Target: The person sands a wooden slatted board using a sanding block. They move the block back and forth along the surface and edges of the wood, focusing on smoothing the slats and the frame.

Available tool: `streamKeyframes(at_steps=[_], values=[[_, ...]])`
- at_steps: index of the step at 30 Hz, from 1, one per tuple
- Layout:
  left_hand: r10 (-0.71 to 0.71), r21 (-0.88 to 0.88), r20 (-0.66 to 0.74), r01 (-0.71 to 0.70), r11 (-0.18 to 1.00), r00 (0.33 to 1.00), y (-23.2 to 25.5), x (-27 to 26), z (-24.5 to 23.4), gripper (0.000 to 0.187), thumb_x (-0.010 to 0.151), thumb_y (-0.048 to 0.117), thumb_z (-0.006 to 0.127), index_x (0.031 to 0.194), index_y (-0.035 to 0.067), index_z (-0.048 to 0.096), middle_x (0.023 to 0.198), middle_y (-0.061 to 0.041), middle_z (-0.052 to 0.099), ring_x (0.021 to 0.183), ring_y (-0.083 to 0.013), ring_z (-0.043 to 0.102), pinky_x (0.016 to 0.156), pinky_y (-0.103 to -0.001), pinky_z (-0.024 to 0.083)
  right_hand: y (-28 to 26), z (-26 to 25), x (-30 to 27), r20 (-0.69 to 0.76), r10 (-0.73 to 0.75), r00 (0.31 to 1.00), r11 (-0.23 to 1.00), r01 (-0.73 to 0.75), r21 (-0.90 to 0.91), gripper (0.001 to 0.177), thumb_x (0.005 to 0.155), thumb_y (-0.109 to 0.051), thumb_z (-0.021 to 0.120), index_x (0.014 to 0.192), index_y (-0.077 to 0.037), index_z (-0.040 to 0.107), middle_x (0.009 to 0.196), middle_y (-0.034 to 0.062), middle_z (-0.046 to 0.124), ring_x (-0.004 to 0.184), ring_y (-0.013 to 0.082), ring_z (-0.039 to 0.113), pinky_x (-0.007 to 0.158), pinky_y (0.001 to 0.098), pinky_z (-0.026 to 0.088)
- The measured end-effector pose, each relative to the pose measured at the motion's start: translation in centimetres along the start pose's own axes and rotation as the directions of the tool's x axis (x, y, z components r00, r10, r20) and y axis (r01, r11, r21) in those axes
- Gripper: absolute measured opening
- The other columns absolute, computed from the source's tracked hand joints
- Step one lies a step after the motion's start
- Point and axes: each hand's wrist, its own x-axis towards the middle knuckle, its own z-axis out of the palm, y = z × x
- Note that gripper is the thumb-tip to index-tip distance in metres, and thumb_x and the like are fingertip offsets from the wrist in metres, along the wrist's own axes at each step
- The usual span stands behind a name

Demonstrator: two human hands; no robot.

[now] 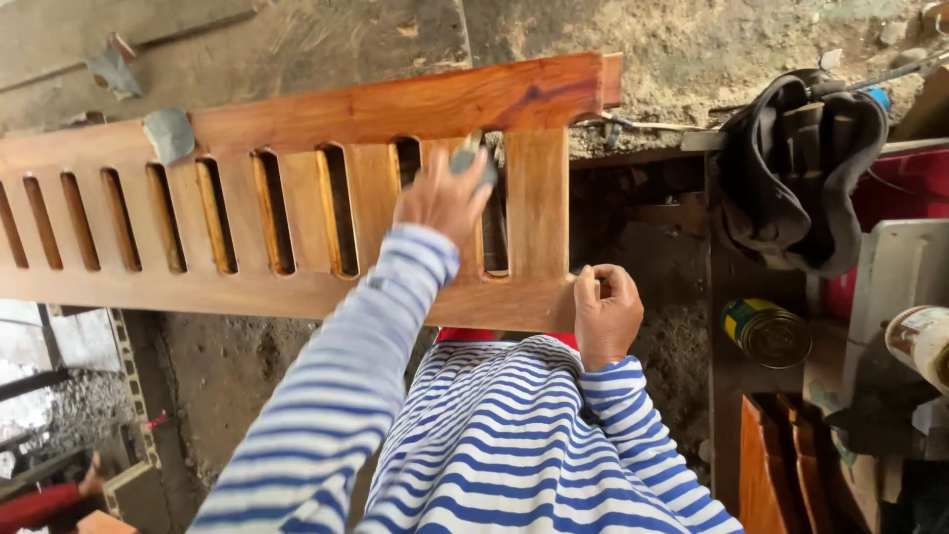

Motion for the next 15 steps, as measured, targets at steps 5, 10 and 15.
streamKeyframes(at_steps=[5, 10, 15], values=[[-0.024, 0.043, 0.027, 0.023, 0.999, 0.999, 0.4, -0.1, -1.1, 0.048, 0.097, 0.046, 0.063, 0.142, 0.029, 0.059, 0.11, -0.013, 0.052, 0.078, -0.0386, 0.069, 0.055, -0.053, 0.059, 0.0, -0.2, 0.1, 0.009, 0.015, 1.0, 1.0, -0.015, -0.005, 0.007, 0.092, -0.019, 0.073, 0.091, -0.013, 0.069, 0.081, 0.0103, 0.068, 0.073, 0.0317, 0.067, 0.064, 0.0401, 0.054], [0.045, 0.048, 0.254, -0.059, 0.997, 0.966, 1.8, -8.8, -2.5, 0.051, 0.095, 0.055, 0.055, 0.143, 0.038, 0.056, 0.107, -0.01, 0.052, 0.074, -0.0335, 0.068, 0.053, -0.049, 0.06, -0.5, 0.2, 0.2, -0.009, 0.12, 0.993, 0.993, -0.12, 0.018, 0.009, 0.088, -0.025, 0.076, 0.092, -0.018, 0.07, 0.08, 0.0063, 0.071, 0.075, 0.0295, 0.069, 0.067, 0.0392, 0.055], [0.061, -0.018, 0.219, -0.058, 0.998, 0.974, -0.2, -2.3, -2.3, 0.048, 0.099, 0.052, 0.056, 0.144, 0.036, 0.057, 0.113, -0.015, 0.055, 0.078, -0.0368, 0.07, 0.058, -0.051, 0.061, -0.3, 0.3, 0.1, 0.003, 0.104, 0.995, 0.995, -0.104, -0.002, 0.011, 0.09, -0.026, 0.076, 0.093, -0.019, 0.068, 0.082, 0.0057, 0.07, 0.074, 0.0285, 0.068, 0.067, 0.0377, 0.055]])
